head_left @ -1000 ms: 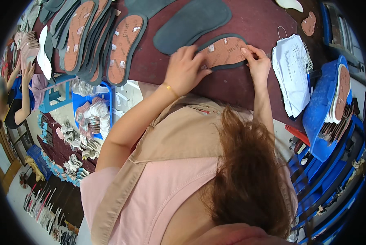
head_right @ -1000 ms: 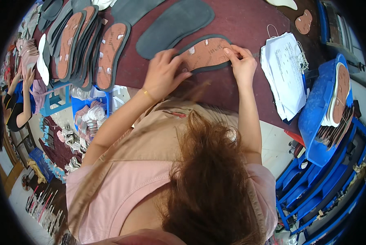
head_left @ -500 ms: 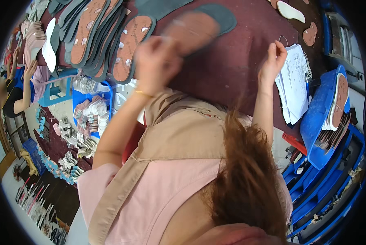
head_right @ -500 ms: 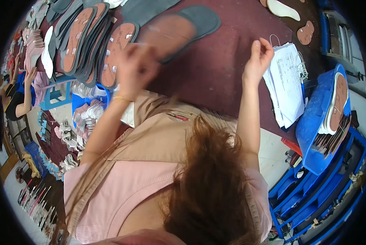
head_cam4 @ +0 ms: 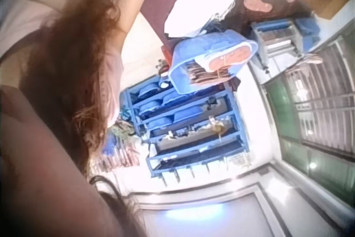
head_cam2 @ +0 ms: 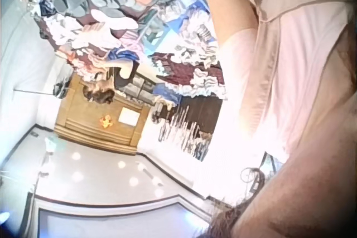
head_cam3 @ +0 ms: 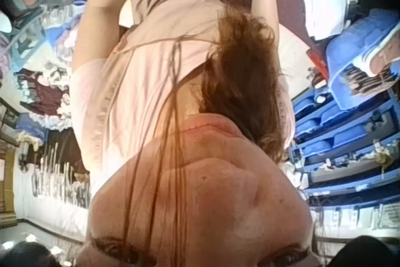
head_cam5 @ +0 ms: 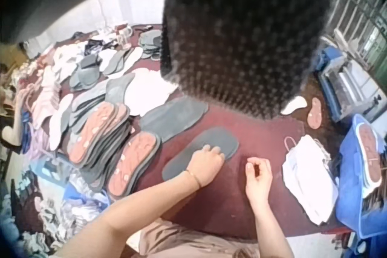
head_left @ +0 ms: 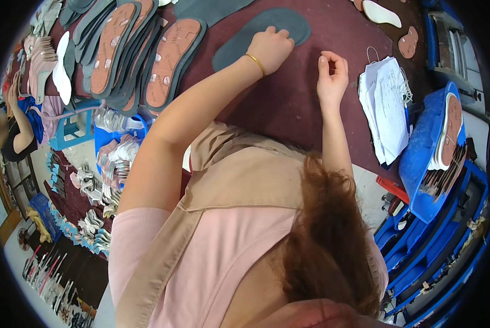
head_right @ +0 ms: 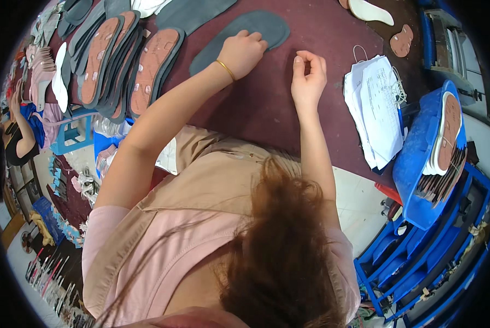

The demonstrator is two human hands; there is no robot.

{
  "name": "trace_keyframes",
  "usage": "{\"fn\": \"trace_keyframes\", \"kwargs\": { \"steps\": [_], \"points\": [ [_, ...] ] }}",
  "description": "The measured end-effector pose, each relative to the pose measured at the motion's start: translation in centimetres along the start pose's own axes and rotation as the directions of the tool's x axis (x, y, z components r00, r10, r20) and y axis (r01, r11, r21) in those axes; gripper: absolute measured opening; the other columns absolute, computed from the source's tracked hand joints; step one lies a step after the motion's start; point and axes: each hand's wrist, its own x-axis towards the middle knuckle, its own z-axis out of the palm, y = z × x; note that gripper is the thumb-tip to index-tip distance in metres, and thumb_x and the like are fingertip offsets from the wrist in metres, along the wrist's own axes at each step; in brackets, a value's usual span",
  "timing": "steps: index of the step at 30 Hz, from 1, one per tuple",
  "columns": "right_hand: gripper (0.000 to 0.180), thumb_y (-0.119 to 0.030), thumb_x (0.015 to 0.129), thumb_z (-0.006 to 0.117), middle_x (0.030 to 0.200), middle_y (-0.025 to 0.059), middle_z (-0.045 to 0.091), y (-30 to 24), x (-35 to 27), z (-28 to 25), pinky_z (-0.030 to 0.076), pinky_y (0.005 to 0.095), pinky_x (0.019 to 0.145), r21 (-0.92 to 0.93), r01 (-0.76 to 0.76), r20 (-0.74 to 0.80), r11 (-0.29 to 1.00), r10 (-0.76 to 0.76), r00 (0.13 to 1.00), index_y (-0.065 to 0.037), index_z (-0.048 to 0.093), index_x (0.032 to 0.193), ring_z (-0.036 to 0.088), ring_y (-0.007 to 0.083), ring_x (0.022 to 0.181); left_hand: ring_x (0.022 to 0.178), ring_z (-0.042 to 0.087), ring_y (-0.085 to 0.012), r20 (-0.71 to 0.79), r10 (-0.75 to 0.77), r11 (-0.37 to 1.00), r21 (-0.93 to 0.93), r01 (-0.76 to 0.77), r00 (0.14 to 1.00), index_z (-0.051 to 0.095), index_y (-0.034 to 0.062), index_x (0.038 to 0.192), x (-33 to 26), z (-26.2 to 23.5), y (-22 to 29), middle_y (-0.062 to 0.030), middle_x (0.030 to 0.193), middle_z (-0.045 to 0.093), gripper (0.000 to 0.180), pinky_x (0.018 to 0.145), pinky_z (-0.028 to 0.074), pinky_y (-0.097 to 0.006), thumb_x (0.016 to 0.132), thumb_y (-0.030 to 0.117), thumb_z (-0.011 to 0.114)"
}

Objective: The worker is assembling or quality-checking shoe insole components by matching top and bottom pieces and stacking them.

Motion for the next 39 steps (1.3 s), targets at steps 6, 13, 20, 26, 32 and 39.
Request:
{"fn": "trace_keyframes", "kwargs": {
  "steps": [6, 13, 20, 26, 32, 39],
  "points": [
    [0.008, -0.006, 0.085, 0.062, 0.087, 0.0104, 0.064, -0.7, 0.3, 2.6, 0.05, 0.0325, 0.071, -0.005, 0.118, 0.197, 0.993, -0.115, 0.974, -0.003, 0.066, 0.092, 0.063, 0.0233, 0.08, 0.077, 0.066, -0.0244, -0.044, -0.197, 0.95, -0.257, 0.18, 0.979, 0.071, 0.0118, 0.077, 0.7, -0.3, -1.0, -0.0066, 0.081, 0.066, 0.012, 0.066, 0.054, -0.039, 0.076, 0.016, 0.06],
    [0.032, -0.029, 0.088, 0.06, 0.117, 0.0037, 0.056, -0.8, -0.2, 5.4, 0.038, 0.0424, 0.085, -0.446, 0.502, 0.418, 0.741, -0.324, 0.849, -0.022, 0.06, 0.119, 0.052, 0.024, 0.106, 0.078, 0.065, -0.0304, 0.228, -0.786, 0.012, -0.924, 0.382, 0.575, 0.069, 0.0062, 0.094, -0.6, 0.3, -5.4, -0.0138, 0.087, 0.068, 0.024, 0.071, 0.051, -0.04, 0.086, 0.026, 0.058],
    [0.026, -0.035, 0.086, 0.062, 0.115, 0.0026, 0.058, -1.1, 2.1, 4.8, 0.036, 0.0412, 0.088, -0.346, 0.395, 0.577, 0.851, -0.139, 0.805, -0.023, 0.069, 0.107, 0.051, 0.0245, 0.108, 0.078, 0.064, -0.0187, -0.331, -0.871, 0.36, -0.933, 0.013, 0.364, 0.057, -0.0022, 0.098, -7.9, -16.8, -11.0, -0.0107, 0.091, 0.066, 0.029, 0.072, 0.054, -0.028, 0.097, 0.021, 0.041],
    [0.038, -0.022, 0.078, 0.063, 0.125, 0.0191, 0.05, 8.2, 19.5, -0.4, 0.041, 0.0531, 0.086, -0.824, 0.164, 0.007, 0.543, -0.28, 0.96, -0.011, 0.058, 0.114, 0.049, 0.0376, 0.112, 0.1, 0.058, -0.0297, -0.065, 0.087, 0.741, -0.663, -0.108, 0.994, 0.06, 0.0054, 0.107, -8.1, -5.7, 5.2, -0.0103, 0.107, 0.061, 0.034, 0.086, 0.047, -0.039, 0.077, 0.016, 0.072],
    [0.023, -0.026, 0.094, 0.047, 0.09, 0.0112, 0.069, 10.6, 25.9, -8.0, 0.051, 0.044, 0.077, -0.813, 0.331, 0.084, 0.48, -0.466, 0.881, -0.014, 0.066, 0.099, 0.067, 0.0314, 0.086, 0.107, 0.056, -0.0321, -0.166, 0.187, 0.558, -0.793, -0.244, 0.968, 0.058, 0.0051, 0.114, -6.5, -1.3, 6.2, -0.0147, 0.112, 0.06, 0.035, 0.093, 0.045, -0.042, 0.082, 0.015, 0.069],
    [0.023, -0.011, 0.092, 0.063, 0.1, 0.0051, 0.067, -5.6, 9.3, -7.3, 0.047, 0.0224, 0.083, 0.508, -0.028, -0.035, 0.861, 0.053, 0.998, -0.001, 0.064, 0.113, 0.061, 0.0099, 0.089, 0.126, 0.043, -0.0369, -0.439, -0.206, 0.844, -0.532, -0.068, 0.874, 0.055, 0.015, 0.129, -4.3, -7.1, 0.5, -0.0169, 0.141, 0.04, 0.066, 0.1, 0.041, -0.045, 0.068, 0.02, 0.081]
  ]
}}
